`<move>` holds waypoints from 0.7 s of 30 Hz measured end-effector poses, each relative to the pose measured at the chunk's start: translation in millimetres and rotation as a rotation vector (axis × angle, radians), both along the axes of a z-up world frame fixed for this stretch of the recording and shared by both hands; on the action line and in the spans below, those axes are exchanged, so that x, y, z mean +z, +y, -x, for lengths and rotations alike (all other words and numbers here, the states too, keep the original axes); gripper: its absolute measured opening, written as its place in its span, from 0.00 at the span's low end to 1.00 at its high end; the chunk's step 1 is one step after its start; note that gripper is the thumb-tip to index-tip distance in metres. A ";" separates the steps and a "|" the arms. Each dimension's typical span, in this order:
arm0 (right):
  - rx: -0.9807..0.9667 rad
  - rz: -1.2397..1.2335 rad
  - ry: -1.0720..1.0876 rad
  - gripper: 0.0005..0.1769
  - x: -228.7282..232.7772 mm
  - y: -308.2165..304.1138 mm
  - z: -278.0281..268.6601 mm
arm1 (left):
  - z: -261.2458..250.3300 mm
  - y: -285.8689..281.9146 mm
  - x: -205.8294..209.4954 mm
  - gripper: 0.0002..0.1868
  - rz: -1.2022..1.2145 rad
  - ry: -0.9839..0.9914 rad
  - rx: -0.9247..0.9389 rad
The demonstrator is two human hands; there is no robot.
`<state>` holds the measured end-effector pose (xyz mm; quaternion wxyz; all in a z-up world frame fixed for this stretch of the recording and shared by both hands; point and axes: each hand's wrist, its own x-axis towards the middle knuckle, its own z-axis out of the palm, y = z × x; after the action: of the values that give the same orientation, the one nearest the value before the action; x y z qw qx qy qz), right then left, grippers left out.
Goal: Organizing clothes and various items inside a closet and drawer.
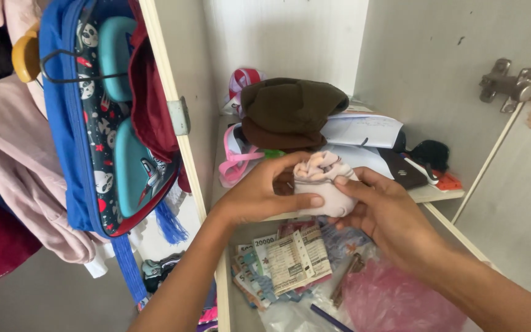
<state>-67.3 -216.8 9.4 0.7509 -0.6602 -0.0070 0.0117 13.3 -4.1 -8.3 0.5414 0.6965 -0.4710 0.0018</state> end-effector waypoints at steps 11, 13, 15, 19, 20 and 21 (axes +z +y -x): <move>0.107 -0.071 -0.087 0.21 12.8 13.2 -3.9 | -17.0 1.0 -9.0 0.25 0.248 0.079 0.041; 0.113 -0.060 -0.095 0.21 12.2 16.1 -3.4 | -18.3 0.6 -11.2 0.24 0.281 0.073 0.031; 0.117 -0.054 -0.096 0.20 11.1 21.2 -0.9 | -15.1 1.7 -13.6 0.23 0.310 0.072 0.021; 0.028 0.029 -0.104 0.21 23.4 36.7 4.5 | -11.0 4.7 -6.2 0.22 0.348 0.030 0.079; -0.022 0.067 -0.078 0.21 26.7 39.6 9.2 | -8.9 3.1 -7.1 0.23 0.383 0.059 0.054; -0.029 0.061 -0.072 0.21 23.7 41.1 11.0 | -9.8 3.7 -9.8 0.23 0.376 0.065 0.048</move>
<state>-78.3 -175.7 33.1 0.7298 -0.6828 -0.0243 -0.0228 23.0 -0.4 -18.1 0.6767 0.5937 -0.4279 0.0805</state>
